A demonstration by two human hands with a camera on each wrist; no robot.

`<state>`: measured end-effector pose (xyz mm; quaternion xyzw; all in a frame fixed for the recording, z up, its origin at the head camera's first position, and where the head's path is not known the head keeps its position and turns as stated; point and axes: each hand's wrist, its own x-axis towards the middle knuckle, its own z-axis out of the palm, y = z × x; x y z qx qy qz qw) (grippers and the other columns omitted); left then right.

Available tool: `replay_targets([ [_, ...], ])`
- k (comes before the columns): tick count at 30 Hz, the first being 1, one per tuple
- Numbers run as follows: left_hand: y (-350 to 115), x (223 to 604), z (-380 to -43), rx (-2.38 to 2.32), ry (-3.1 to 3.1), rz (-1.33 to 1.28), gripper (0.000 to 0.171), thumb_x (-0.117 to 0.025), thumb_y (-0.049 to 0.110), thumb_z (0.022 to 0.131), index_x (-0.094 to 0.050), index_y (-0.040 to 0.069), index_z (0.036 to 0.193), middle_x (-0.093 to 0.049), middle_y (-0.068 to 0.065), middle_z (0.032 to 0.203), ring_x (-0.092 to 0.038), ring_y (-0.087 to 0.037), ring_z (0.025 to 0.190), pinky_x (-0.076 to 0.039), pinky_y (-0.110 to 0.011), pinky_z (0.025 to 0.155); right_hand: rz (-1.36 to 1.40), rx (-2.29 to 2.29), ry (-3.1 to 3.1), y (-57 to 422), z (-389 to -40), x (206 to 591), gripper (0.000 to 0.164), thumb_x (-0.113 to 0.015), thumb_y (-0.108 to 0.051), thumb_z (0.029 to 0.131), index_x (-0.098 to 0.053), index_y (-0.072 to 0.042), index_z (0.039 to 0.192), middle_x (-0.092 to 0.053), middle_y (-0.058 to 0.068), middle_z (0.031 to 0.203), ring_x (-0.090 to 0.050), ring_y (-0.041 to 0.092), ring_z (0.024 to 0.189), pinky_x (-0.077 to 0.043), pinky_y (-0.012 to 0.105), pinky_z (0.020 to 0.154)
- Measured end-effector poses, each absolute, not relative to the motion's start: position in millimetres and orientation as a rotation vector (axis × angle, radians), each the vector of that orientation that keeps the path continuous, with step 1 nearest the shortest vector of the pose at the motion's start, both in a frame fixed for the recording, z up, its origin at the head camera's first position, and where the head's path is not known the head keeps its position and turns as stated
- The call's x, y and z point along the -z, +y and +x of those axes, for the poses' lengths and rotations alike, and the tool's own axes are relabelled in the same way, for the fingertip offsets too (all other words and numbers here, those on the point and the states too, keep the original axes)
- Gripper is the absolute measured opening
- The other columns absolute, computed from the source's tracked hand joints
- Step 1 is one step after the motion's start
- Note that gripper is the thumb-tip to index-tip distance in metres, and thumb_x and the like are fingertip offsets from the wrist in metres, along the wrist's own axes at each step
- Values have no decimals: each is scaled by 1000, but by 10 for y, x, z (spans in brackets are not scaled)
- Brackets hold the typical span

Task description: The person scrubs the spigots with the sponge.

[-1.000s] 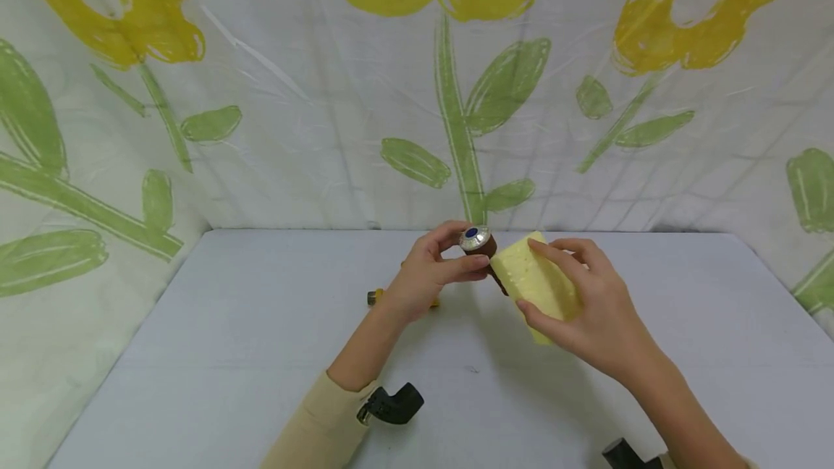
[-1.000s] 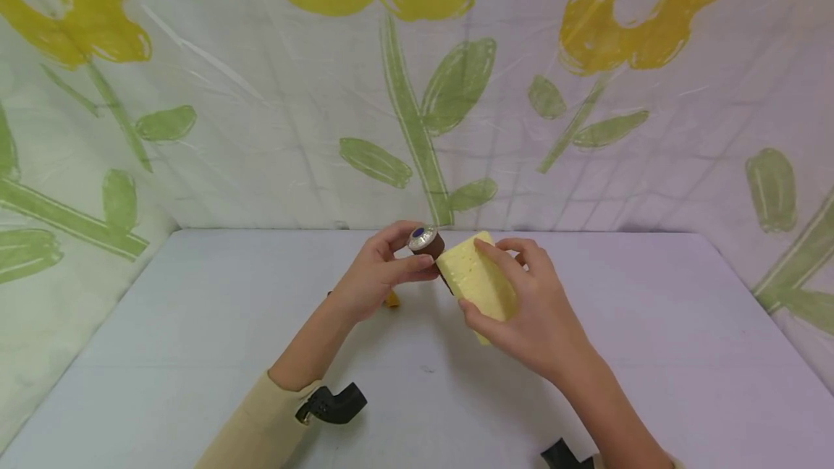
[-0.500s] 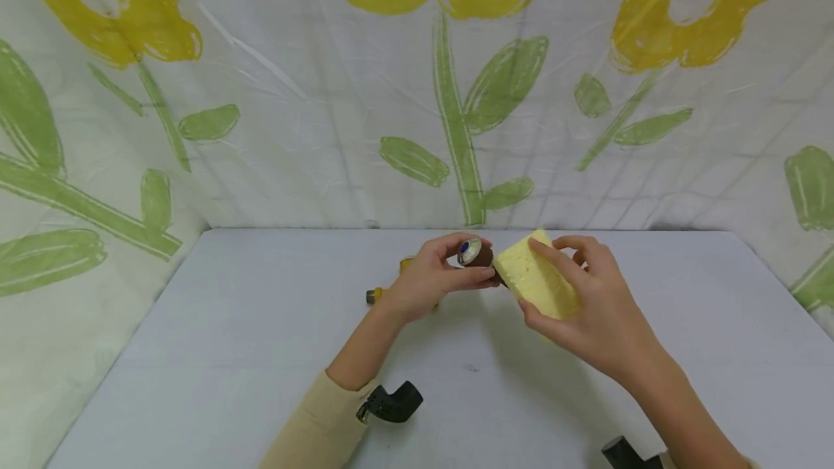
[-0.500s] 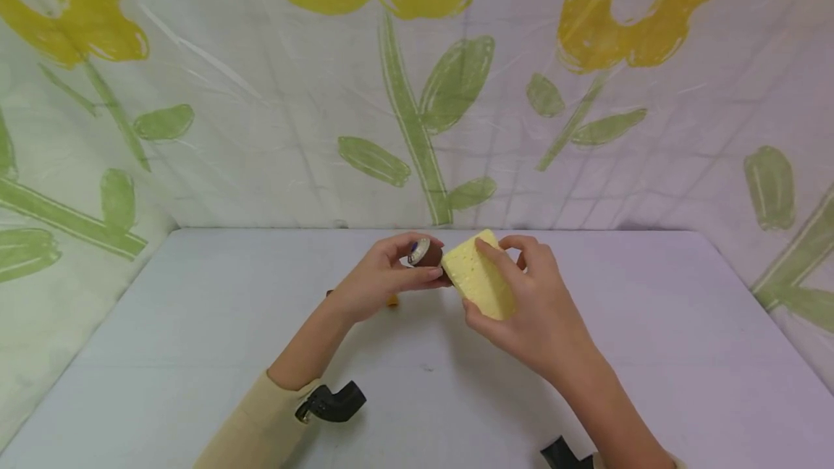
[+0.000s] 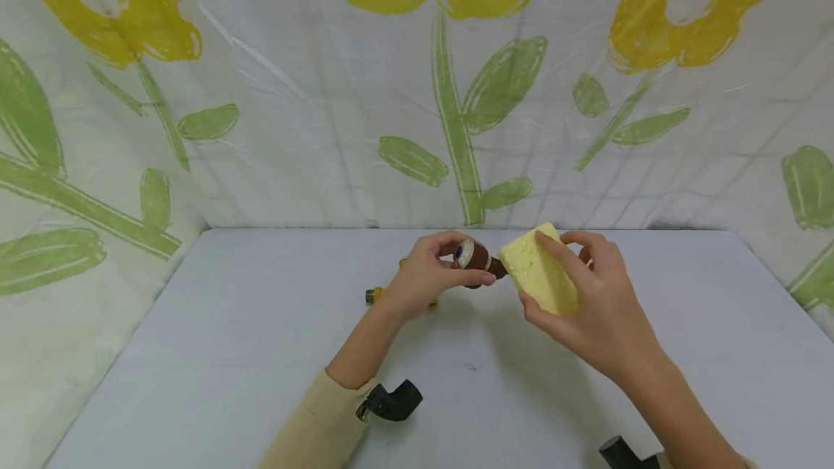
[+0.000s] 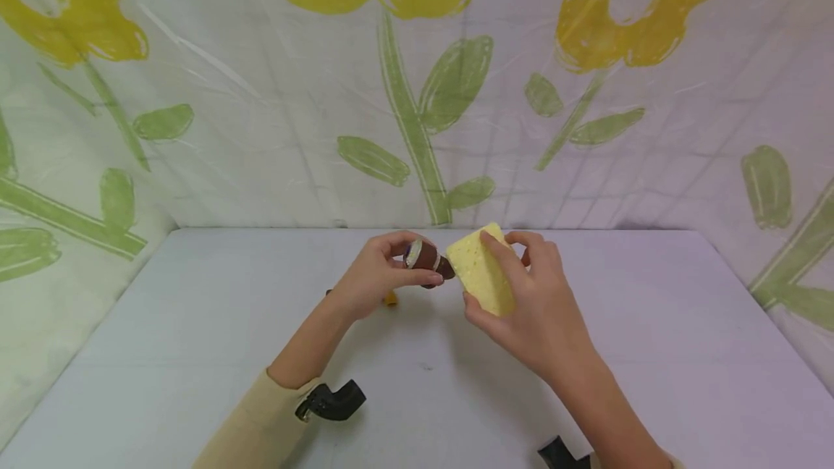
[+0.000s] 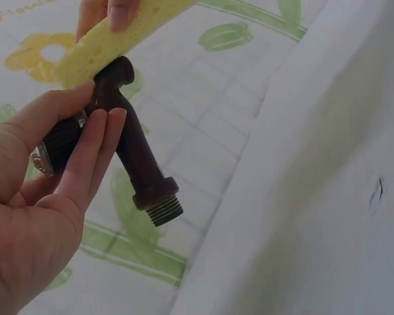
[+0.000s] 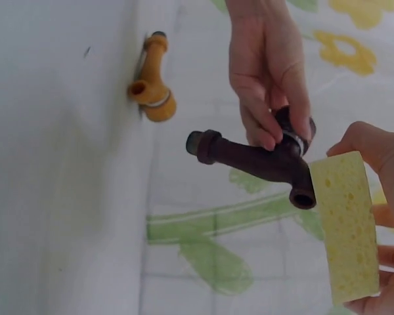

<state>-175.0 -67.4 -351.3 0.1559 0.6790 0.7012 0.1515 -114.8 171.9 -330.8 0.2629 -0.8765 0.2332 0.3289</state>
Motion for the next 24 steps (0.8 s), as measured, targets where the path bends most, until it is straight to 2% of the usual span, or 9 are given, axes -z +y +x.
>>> replay_targets([
  [5,-664,3514,-1749,-2016,1933,458,39,-82,-2,86,-71,-1,123,-72,-9,114,-75,-18,88,-62,-31,78,699,-605,-2263,1693,-1146,3333,72,-88,-15,66,-68,-5,135,-55,29,121,-51,37,94,-51,43,63],
  [9,-655,3522,-1751,-2055,1940,441,30,-79,-2,89,-71,-4,117,-72,-7,105,-76,-16,84,-64,-37,81,761,-605,-2249,1674,-1138,3350,77,-92,-13,63,-68,-8,136,-56,27,122,-51,35,95,-51,41,63],
  [13,-654,3523,-1757,-2069,1987,429,19,-78,1,92,-70,-4,109,-72,0,92,-72,-14,82,-63,-39,83,791,-605,-2218,1693,-1147,3346,77,-90,-13,62,-69,-8,135,-59,25,123,-52,35,95,-52,42,64],
  [15,-654,3520,-1758,-2061,2004,424,16,-78,2,92,-70,-3,105,-72,2,89,-71,-12,82,-64,-44,87,771,-618,-2215,1711,-1157,3343,76,-88,-14,63,-69,-9,136,-60,23,125,-55,35,98,-52,36,67],
  [17,-654,3517,-1756,-2054,1995,412,15,-77,2,93,-70,-3,105,-74,0,91,-74,-13,85,-63,-47,91,748,-681,-2210,1721,-1167,3345,74,-87,-14,66,-68,-9,138,-61,22,128,-58,36,105,-53,24,77],
  [20,-643,3510,-1750,-2072,1909,401,21,-75,-1,94,-69,-6,113,-77,-11,101,-77,-15,91,-63,-45,95,699,-838,-2210,1712,-1177,3346,74,-88,-11,70,-65,-6,140,-63,19,130,-61,29,110,-46,8,86],
  [22,-637,3506,-1745,-2077,1868,400,27,-74,-2,94,-67,-7,121,-76,-16,108,-78,-19,93,-64,-39,92,677,-986,-2198,1697,-1179,3343,77,-89,-3,71,-61,-3,143,-64,17,132,-63,22,110,-47,5,91],
  [24,-635,3503,-1739,-2077,1840,408,32,-73,-3,95,-66,-8,126,-75,-18,109,-78,-19,93,-64,-37,90,644,-1141,-2201,1682,-1176,3333,82,-89,6,72,-58,-2,147,-63,13,134,-63,14,107,-51,7,88],
])
